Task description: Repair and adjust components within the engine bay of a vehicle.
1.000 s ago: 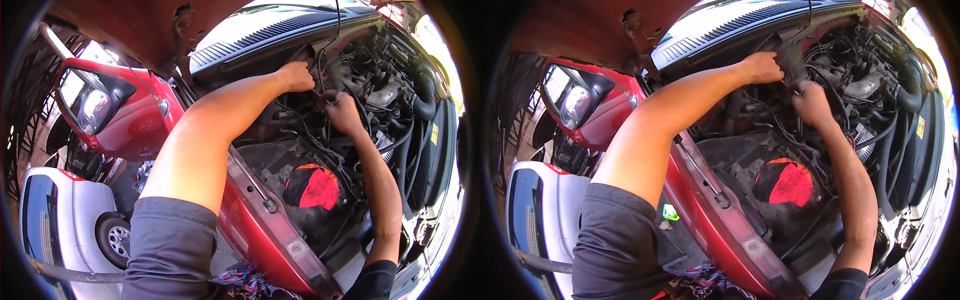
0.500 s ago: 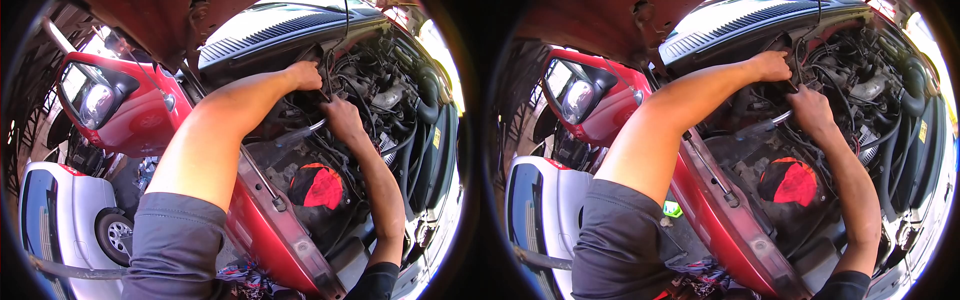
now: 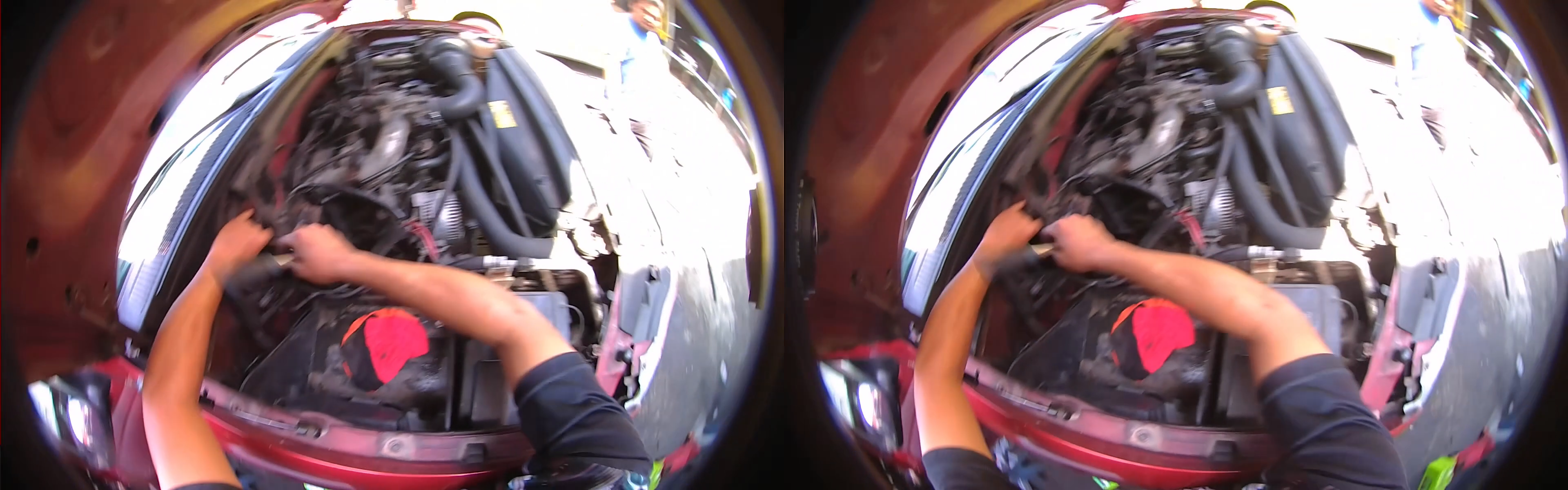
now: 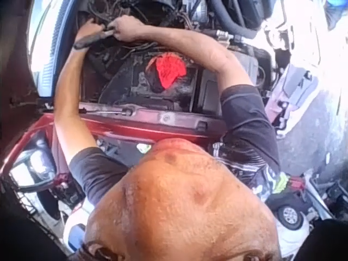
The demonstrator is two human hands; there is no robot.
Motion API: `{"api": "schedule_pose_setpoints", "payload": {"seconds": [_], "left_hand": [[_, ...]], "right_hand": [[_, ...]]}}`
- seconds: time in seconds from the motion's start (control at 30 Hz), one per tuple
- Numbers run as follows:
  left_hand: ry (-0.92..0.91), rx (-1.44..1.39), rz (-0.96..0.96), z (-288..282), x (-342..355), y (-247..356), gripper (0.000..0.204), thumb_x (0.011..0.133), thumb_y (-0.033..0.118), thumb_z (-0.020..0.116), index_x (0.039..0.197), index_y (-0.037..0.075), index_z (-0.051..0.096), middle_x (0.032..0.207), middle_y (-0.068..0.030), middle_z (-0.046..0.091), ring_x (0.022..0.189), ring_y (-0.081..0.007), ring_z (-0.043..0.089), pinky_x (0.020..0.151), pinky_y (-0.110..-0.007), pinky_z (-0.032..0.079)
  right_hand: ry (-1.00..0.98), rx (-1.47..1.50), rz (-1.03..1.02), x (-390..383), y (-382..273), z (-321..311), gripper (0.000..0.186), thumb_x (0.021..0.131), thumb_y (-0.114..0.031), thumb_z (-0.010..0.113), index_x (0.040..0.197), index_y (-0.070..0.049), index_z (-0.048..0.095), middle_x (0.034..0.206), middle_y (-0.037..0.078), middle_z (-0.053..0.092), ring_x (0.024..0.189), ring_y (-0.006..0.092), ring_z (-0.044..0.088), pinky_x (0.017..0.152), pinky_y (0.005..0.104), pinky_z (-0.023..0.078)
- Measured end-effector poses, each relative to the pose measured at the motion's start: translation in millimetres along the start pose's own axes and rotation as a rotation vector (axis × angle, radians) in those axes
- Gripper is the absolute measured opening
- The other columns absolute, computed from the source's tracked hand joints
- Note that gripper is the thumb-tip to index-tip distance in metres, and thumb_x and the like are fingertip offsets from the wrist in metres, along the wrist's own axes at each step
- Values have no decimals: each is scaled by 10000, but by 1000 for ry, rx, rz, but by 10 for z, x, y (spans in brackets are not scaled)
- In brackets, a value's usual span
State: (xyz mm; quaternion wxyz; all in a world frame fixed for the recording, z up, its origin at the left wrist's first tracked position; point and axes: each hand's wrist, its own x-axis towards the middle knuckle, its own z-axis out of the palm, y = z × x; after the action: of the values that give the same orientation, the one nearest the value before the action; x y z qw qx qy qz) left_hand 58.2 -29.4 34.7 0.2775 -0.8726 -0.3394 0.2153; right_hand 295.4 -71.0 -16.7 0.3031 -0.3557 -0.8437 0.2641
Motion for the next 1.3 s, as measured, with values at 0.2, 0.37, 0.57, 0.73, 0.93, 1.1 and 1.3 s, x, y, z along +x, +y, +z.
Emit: {"api": "schedule_pose_setpoints", "payload": {"seconds": [0.2, 0.37, 0.57, 0.73, 0.93, 1.1, 1.3], "left_hand": [[91, -81, -56, 158, -54, -19, 150, 902, 126, 537, 846, 99, 674, 810, -150, 707, 879, -296, 715, 1144, -461, 427], [7, -16, -62, 286, 4, -106, 169, 902, 91, 528, 844, 69, 685, 790, -167, 730, 815, -303, 727, 1111, -456, 450], [43, 53, -57, 380, 14, -102, 168, 894, 104, 539, 816, 64, 683, 737, -163, 715, 765, -295, 723, 1113, -466, 455], [78, 4, -45, 408, -6, -127, 159, 893, 107, 548, 811, 63, 678, 722, -165, 703, 746, -307, 716, 1079, -470, 477], [65, -15, -15, 433, 0, -178, 192, 907, 109, 536, 801, 66, 690, 713, -160, 705, 711, -306, 719, 1042, -478, 501], [258, 7, -32, 534, -7, -140, 238, 936, 98, 509, 816, 50, 709, 725, -178, 701, 734, -312, 718, 1078, -485, 484], [50, -132, -59, 439, -18, -151, 199, 913, 82, 523, 840, 47, 704, 761, -177, 714, 809, -318, 722, 1074, -466, 476]], "right_hand": [[-65, -231, -215, 49, 53, 84, 196, 834, -136, 639, 962, -119, 786, 1008, 131, 743, 969, 346, 728, 821, 451, 593], [55, -180, -73, 92, 91, 41, 224, 785, -124, 662, 991, -126, 749, 936, 182, 722, 939, 384, 719, 800, 487, 590], [8, -237, -190, 179, 69, 146, 185, 754, -103, 671, 922, -73, 742, 935, 217, 726, 975, 404, 714, 831, 496, 578], [36, 58, -2, 146, 111, 123, 225, 753, -101, 678, 958, -49, 756, 944, 204, 735, 985, 394, 715, 841, 488, 576], [-12, -97, -103, 174, 22, -3, 198, 772, -121, 690, 935, -42, 770, 951, 210, 741, 967, 368, 735, 803, 456, 590], [-128, -335, -137, 53, 40, 12, 234, 778, -159, 711, 994, -94, 769, 1072, 183, 737, 1041, 370, 708, 864, 458, 577], [19, 16, -46, 169, 67, 53, 228, 775, -112, 670, 982, -72, 757, 1078, 177, 724, 1041, 404, 696, 840, 472, 579]]}}
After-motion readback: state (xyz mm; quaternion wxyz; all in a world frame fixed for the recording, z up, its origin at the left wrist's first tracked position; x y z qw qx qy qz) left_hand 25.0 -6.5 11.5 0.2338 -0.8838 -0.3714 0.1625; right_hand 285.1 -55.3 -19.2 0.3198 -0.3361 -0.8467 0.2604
